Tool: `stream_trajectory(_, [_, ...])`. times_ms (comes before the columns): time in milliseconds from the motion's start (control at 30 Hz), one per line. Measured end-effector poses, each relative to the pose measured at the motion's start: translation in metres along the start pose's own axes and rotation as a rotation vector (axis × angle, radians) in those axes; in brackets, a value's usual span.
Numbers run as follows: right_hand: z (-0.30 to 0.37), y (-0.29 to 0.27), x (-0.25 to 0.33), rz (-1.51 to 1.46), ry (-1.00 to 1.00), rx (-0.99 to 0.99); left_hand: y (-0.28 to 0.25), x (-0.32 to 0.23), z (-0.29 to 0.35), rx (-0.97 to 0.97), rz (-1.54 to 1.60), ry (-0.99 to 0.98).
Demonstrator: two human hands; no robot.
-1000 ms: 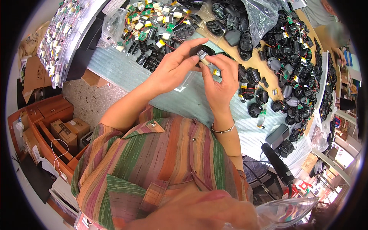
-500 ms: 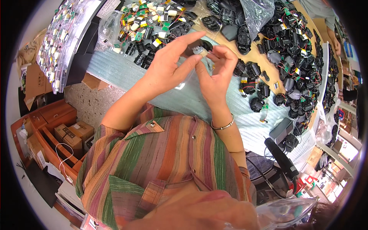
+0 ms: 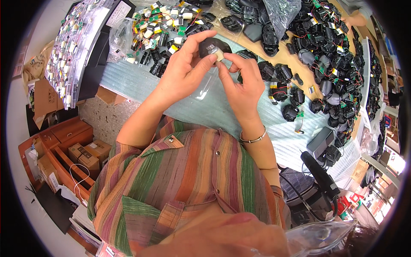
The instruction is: The person assembles small black electronic components by hand, inserting small white cylindrical parts into the black housings. The person handles the items one at a time, picking them up from a pile on the table, inserting the white part, and placing the assembled unit back on the table.
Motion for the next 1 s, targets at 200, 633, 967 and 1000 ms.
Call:
stream_trajectory(200, [0.0, 0.002, 0.0, 0.061, -0.088, -0.057, 0.003, -0.008, 0.001, 0.011, -0.21, -0.001])
stream_trajectory(633, [0.003, 0.01, -0.005, 0.02, 0.087, 0.144, -0.001, 0.019, 0.004, -0.098, -0.048, 0.085])
stream_trajectory(967, [0.007, 0.017, 0.006, -0.062, 0.215, 0.408, -0.06, 0.027, -0.022, -0.123, 0.179, 0.073])
stream_trajectory(1000, [0.01, 0.024, 0.007, 0.007, 0.17, 0.473, -0.06, 0.027, -0.025, -0.146, 0.224, 0.069])
Point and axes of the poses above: each hand's wrist, its own z-axis away from the middle knuckle, its own y-axis out of the palm, x = y × z, the point moved 3 cm from there along -z, towards the middle knuckle, and after that the axes turned 10 degrees about y, right-handed, at the moved point
